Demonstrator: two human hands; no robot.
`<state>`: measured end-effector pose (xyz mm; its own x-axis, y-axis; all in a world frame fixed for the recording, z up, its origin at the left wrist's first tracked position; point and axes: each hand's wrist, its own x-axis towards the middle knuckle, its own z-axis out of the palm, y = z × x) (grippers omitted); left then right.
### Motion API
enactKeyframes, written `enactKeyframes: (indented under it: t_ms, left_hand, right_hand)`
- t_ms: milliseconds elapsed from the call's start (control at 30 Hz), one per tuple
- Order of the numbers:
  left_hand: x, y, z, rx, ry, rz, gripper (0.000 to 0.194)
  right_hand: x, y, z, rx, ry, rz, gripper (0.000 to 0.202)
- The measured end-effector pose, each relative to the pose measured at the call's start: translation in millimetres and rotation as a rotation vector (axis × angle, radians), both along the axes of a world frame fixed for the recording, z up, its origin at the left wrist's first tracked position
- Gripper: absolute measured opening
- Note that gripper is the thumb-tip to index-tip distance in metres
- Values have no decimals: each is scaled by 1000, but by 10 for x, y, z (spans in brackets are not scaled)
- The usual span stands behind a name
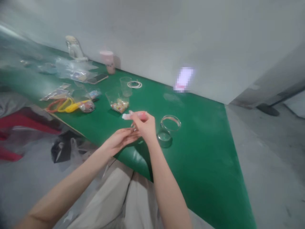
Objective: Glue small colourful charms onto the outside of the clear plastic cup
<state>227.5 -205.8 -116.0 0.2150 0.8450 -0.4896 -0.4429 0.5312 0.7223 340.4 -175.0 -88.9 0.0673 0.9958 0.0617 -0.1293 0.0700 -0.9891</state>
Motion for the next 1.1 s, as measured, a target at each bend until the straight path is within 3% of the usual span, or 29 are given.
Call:
enactKeyframes:
  t_ms: [233, 400, 567, 733, 900, 1100]
  left_hand:
    - [-122, 79, 31, 38, 106, 14, 14]
    - [-68, 74, 61, 62, 132, -76, 9]
    - [-50, 85, -4, 86, 110, -104, 10]
    - [-103, 126, -78, 95, 70, -125, 14]
    - [-111, 128, -58, 67, 47, -132, 15]
    - [-125, 120, -68, 79, 51, -165, 14]
  right_hand:
    - [-138, -100, -18, 123, -26, 99, 20]
    - [-101, -84, -16, 110, -48, 78, 20]
    - [-75, -76, 28, 90, -22, 84, 23]
    - [-39, -55, 72, 57, 37, 11, 23]
    - [-11, -21, 69, 54, 53, -88, 24]
    - [8, 3, 43, 54, 37, -101, 23]
